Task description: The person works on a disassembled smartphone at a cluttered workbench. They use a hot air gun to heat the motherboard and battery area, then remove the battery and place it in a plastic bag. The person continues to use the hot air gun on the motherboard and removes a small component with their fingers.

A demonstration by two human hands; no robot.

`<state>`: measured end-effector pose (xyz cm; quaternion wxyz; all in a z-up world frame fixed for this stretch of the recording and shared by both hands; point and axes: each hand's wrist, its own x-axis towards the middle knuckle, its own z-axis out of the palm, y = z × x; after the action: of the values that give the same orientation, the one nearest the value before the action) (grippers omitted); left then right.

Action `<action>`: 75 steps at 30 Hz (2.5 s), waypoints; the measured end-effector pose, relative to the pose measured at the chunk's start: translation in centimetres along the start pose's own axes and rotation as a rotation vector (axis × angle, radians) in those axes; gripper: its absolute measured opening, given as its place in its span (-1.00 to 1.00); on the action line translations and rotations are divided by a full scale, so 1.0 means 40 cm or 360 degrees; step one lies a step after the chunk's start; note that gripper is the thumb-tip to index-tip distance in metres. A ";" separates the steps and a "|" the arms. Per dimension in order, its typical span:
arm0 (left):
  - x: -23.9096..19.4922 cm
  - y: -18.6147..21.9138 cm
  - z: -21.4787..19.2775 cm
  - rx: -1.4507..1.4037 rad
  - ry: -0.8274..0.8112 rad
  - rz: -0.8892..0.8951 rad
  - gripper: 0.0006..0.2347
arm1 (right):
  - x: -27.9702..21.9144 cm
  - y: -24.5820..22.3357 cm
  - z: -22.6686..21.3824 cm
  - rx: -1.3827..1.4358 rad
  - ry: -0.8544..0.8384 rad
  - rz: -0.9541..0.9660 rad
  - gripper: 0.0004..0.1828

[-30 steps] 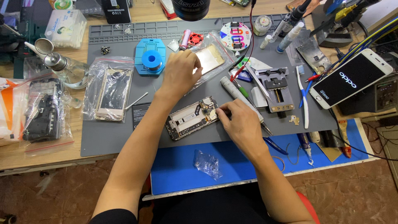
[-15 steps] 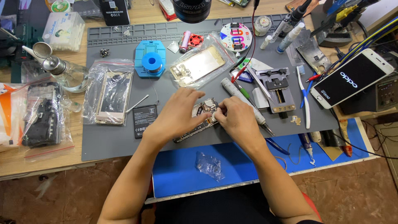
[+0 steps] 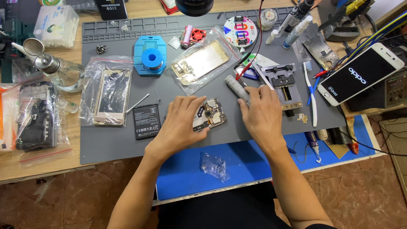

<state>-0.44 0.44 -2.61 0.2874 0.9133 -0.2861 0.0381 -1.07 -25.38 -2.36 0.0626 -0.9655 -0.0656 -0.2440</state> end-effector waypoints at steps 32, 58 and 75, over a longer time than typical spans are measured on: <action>-0.019 0.020 -0.010 -0.0088 0.0111 -0.0006 -0.38 | 0.159 -0.099 0.040 0.2213 -0.0050 -0.0220 -0.52; 0.219 -0.066 0.014 -0.0502 -0.0239 -0.0074 -0.86 | 0.159 -0.083 0.050 0.2233 -0.0109 -0.0388 -0.62; 0.223 -0.037 0.012 -0.0289 -0.0316 0.0062 -0.77 | 0.147 -0.072 0.072 0.2301 -0.0043 -0.0325 -0.59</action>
<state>7.74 -3.31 -1.67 0.3383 0.8771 -0.3330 -0.0728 4.96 -21.54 -1.81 0.6607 -0.6748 -0.3010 -0.1324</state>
